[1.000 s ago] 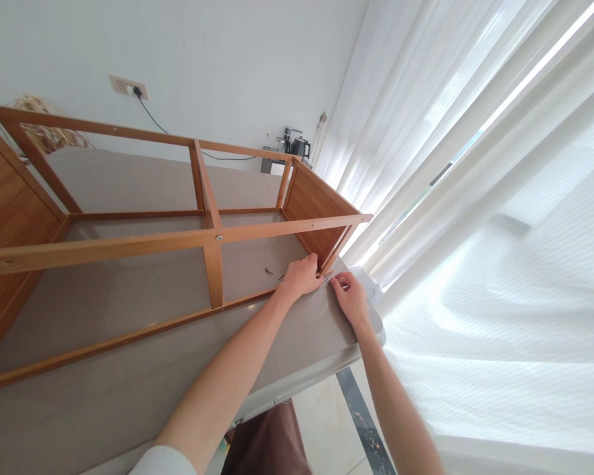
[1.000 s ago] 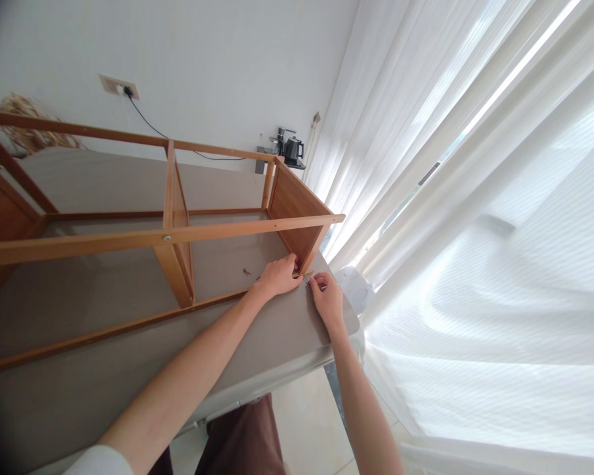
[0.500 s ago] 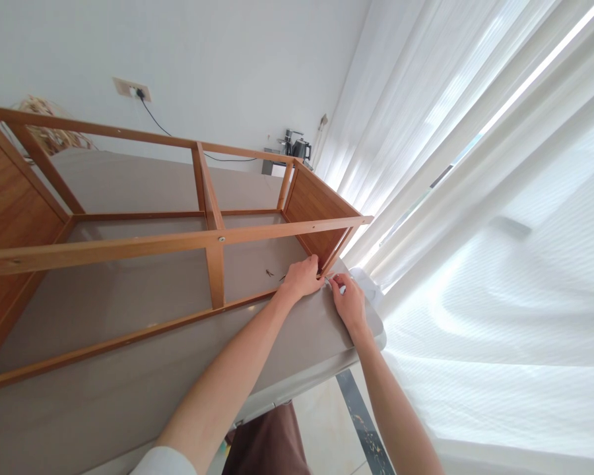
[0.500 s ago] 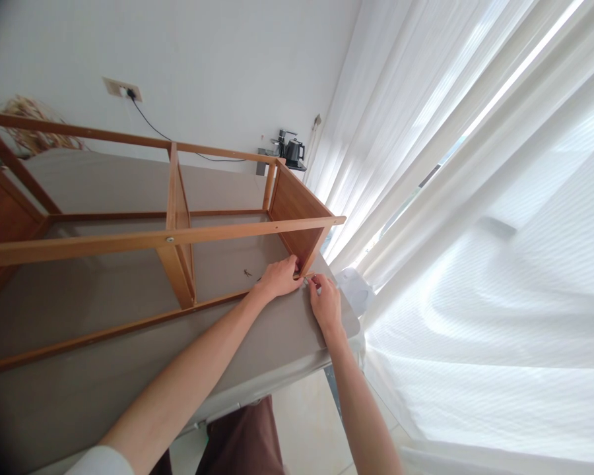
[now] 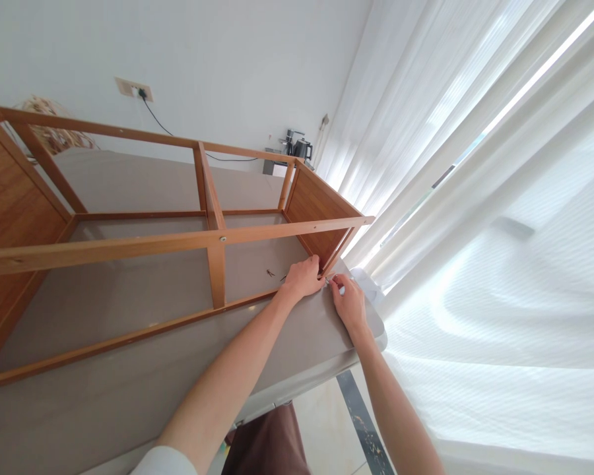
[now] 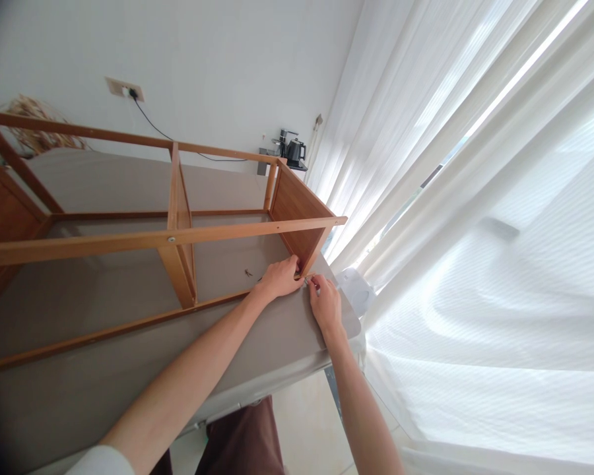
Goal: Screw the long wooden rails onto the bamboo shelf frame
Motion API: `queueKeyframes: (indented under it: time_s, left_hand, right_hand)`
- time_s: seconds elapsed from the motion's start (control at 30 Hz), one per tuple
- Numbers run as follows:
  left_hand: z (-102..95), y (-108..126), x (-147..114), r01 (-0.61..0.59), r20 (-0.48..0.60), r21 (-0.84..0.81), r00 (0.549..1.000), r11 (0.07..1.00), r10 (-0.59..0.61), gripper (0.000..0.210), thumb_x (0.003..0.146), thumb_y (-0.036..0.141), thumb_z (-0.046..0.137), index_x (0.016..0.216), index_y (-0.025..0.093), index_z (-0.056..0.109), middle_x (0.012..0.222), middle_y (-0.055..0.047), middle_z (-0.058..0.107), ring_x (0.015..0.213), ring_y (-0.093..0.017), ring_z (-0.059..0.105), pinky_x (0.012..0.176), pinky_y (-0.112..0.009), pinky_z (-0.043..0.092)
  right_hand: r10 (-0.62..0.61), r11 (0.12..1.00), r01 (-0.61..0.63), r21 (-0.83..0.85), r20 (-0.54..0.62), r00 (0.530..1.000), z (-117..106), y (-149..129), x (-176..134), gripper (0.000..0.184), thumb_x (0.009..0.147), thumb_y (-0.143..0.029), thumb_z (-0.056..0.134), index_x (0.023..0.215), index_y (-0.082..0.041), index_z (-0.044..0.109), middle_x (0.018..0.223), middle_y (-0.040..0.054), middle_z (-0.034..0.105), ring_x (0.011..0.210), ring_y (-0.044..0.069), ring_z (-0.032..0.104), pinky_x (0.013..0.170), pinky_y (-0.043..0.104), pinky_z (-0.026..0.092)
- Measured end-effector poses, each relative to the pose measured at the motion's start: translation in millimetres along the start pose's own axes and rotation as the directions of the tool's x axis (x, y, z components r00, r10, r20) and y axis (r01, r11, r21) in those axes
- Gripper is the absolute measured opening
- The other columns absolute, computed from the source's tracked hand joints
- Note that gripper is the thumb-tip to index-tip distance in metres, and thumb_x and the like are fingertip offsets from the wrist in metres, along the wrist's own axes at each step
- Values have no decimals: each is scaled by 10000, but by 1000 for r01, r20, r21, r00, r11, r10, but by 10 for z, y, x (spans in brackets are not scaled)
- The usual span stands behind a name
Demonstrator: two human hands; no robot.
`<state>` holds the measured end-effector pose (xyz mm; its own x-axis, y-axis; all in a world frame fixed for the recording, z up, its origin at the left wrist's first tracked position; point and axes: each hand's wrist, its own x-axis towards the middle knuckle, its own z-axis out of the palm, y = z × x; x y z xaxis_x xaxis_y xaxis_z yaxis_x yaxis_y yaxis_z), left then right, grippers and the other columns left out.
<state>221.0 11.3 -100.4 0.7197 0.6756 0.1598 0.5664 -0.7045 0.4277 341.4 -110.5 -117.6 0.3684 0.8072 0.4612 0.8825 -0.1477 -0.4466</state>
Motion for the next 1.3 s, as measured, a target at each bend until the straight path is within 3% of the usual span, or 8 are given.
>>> queueKeyframes:
  time_s: [0.57,0.93,1.3]
  left_hand:
    - [-12,29,-19,13,10,-10,1000,1000,-13,315,878,401,553,1120,212,482,1160,-105,676,1022,-290,684,832,-391,528]
    - [-51,52,-22,39,32,6,999,999,-39,319,893,418,535,1137,217,489,1190,-106,669,1040,-283,677,853,-387,525]
    - [-22,26,-10,2,9,-11,1000,1000,-2,318,885,423,527,1121,214,483,1174,-104,670,1025,-290,683,827,-396,533]
  right_hand:
    - [70,996,-70,60,0,998,-11,-24,3,234,944,-421,471,901,-244,618,889,41,704,862,223,620,789,342,435]
    - [261,938,-268,218,61,963,-24,146,88,380,849,-591,542,860,-223,633,776,48,744,745,239,686,701,337,487]
    - [223,951,-222,217,19,975,-9,119,49,306,878,-531,554,891,-234,628,864,34,747,791,222,673,764,341,478]
